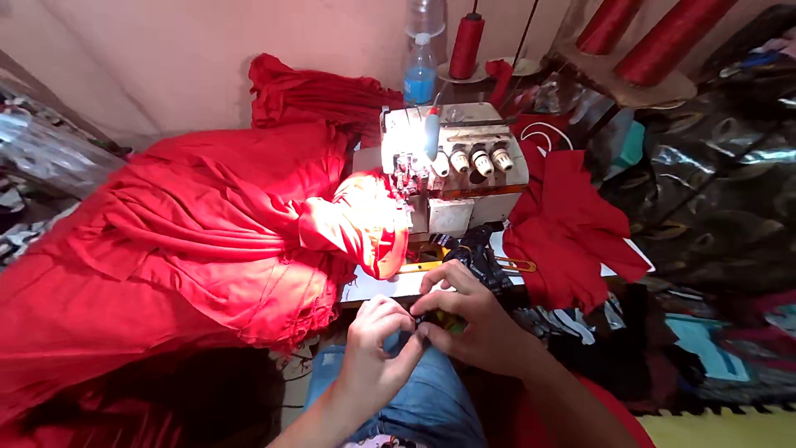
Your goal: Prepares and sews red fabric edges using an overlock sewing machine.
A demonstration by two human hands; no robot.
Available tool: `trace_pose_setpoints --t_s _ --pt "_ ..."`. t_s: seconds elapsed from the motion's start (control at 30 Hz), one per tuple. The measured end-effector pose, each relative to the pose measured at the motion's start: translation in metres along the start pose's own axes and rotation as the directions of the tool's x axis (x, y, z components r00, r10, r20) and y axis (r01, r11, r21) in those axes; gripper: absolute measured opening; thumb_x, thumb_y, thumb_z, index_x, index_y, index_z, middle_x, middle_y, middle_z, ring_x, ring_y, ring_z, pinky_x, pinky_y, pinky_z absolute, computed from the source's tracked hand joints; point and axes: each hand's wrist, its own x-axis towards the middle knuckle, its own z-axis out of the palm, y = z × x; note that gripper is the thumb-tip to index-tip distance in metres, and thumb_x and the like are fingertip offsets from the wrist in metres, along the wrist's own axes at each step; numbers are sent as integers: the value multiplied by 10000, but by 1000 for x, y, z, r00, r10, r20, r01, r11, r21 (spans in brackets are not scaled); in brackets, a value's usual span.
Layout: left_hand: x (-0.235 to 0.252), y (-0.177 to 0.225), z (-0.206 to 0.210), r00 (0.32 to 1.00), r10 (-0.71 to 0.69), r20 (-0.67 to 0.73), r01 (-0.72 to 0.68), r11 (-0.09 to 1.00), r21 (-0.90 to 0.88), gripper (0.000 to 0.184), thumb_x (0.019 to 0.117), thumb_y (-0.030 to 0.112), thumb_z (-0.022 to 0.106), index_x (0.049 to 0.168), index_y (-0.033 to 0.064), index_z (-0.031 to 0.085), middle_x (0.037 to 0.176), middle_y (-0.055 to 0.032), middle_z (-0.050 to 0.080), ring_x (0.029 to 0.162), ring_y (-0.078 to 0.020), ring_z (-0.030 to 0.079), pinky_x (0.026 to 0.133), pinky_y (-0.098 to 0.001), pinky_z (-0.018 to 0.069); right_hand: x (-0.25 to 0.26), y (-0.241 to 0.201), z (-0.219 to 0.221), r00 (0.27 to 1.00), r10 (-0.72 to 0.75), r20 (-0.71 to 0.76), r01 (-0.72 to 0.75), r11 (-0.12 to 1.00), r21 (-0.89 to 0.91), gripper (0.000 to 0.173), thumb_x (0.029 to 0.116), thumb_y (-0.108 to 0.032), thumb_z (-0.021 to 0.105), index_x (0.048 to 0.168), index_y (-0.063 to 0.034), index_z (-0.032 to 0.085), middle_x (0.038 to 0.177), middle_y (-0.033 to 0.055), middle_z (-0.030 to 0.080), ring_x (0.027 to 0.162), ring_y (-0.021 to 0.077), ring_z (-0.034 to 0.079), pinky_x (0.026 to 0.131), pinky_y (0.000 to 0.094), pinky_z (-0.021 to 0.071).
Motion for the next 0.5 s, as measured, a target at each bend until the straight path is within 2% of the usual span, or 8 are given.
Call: trace_pose_setpoints --t_s 0.1,0.2,0.3,0.33,0.37,0.4,0.47,0.5 --pt "8 0 -7 983 165 86 -175 976 129 177 906 209 640 776 106 702 850 2 719 930 -94 643 883 -229 476 2 -6 -13 995 -70 68 76 993 -88 90 921 -235 678 879 -188 742 1092 43 660 1121 166 559 939 276 458" --pt "23 -8 -17 918 332 216 -376 902 212 198 951 259 604 827 122 678 867 -15 703 973 -149 635 907 -271 463 1 -2 -16 992 -126 26 128 984 -125 137 967 -236 629 884 -187 727 1088 40 651 1159 180 550 982 297 445" --pt "47 -23 -27 809 385 444 -582 631 513 417 1008 395 464 957 88 741 980 -73 750 1022 -238 688 957 -384 495 4 12 -18 984 -125 -124 98 974 -206 162 1005 -274 608 913 -200 719 1040 18 645 1163 157 549 1032 287 421" --pt "56 -29 -30 786 319 530 -612 527 590 431 1020 359 455 1052 55 760 1072 -99 763 1107 -262 694 1009 -413 490 7 19 -18 976 -117 -182 73 970 -232 154 1007 -283 613 930 -206 721 1024 14 639 1157 148 546 1038 277 411" --pt "66 -34 -32 754 247 608 -644 456 614 343 1002 236 511 1080 14 761 1103 -128 764 1158 -287 694 1015 -421 507 11 27 -17 964 -120 -238 54 962 -268 142 1008 -286 614 948 -214 720 1013 13 632 1150 146 544 1037 274 403" --pt "76 -40 -35 713 197 673 -677 446 586 203 943 55 582 1005 -22 759 1041 -157 766 1138 -314 706 982 -424 542 15 35 -16 948 -135 -288 38 947 -319 130 1009 -283 612 966 -220 717 1003 18 621 1134 153 542 1027 274 402" --pt "90 -49 -41 633 218 743 -711 544 446 114 870 -80 614 845 -38 717 854 -170 720 965 -346 728 860 -441 586 28 52 -11 919 -186 -347 15 897 -441 131 1012 -265 598 987 -217 717 983 39 623 1086 189 549 990 298 406" --pt "93 -50 -46 610 285 739 -723 581 372 129 877 -49 594 814 -7 699 813 -141 689 875 -324 718 824 -434 590 34 60 -7 909 -213 -358 6 866 -501 135 1011 -253 595 992 -211 722 973 49 632 1064 209 556 977 320 409"
